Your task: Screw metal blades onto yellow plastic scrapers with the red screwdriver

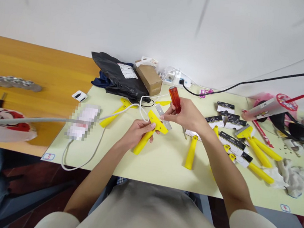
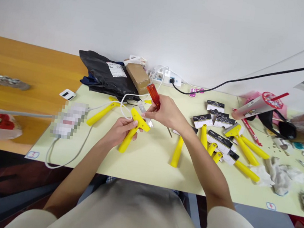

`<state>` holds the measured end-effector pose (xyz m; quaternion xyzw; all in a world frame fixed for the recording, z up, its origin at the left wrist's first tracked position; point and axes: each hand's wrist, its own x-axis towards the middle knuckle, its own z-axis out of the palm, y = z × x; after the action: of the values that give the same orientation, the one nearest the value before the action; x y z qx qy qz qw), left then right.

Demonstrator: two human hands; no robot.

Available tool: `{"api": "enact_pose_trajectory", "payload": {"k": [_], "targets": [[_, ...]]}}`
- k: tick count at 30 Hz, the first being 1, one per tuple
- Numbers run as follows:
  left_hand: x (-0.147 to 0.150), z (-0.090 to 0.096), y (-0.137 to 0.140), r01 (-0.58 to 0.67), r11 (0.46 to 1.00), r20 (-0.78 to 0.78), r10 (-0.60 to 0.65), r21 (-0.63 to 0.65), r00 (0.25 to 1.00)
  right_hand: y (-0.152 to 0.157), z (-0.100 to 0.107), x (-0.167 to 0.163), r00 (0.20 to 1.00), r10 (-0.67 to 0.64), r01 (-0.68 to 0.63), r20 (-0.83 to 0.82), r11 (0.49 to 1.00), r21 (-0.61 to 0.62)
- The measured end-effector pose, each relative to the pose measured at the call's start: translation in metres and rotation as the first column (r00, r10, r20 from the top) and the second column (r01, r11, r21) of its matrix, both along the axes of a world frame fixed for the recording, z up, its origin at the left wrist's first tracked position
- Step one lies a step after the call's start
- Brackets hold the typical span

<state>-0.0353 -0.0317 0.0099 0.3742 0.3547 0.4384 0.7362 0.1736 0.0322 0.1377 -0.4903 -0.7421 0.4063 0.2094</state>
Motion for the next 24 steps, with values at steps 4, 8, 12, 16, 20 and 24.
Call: {"api": "enact_pose_trajectory", "payload": {"k": [4, 8, 12, 16, 20, 24], "targets": [[0.001, 0.000, 0.000, -0.005, 1.000, -0.009, 0.005, -0.003, 1.000, 0.000, -0.001, 0.002, 1.000, -0.011, 0.011, -0.002, 1.000, 0.001], [0.004, 0.001, -0.001, -0.021, 1.000, -0.003, 0.021, 0.000, 1.000, -0.002, -0.002, 0.005, 1.000, -0.002, 0.002, -0.007, 1.000, -0.017], [0.015, 0.007, -0.002, -0.017, 0.999, -0.001, 0.017, 0.035, 1.000, -0.007, 0.003, 0.014, 1.000, 0.003, -0.003, -0.005, 1.000, 0.003], [0.038, 0.024, -0.003, -0.020, 0.990, -0.022, 0.023, 0.137, 0.999, -0.017, 0.020, 0.033, 1.000, -0.002, 0.001, 0.012, 0.995, 0.100], [0.068, 0.046, -0.009, 0.005, 0.975, -0.044, 0.005, 0.222, 0.999, -0.038, 0.047, 0.059, 0.999, -0.020, 0.013, 0.041, 0.986, 0.164], [0.096, 0.068, -0.020, 0.094, 0.960, -0.070, -0.078, 0.263, 0.995, -0.068, 0.075, 0.086, 0.987, -0.122, 0.098, 0.100, 0.971, 0.220]]}}
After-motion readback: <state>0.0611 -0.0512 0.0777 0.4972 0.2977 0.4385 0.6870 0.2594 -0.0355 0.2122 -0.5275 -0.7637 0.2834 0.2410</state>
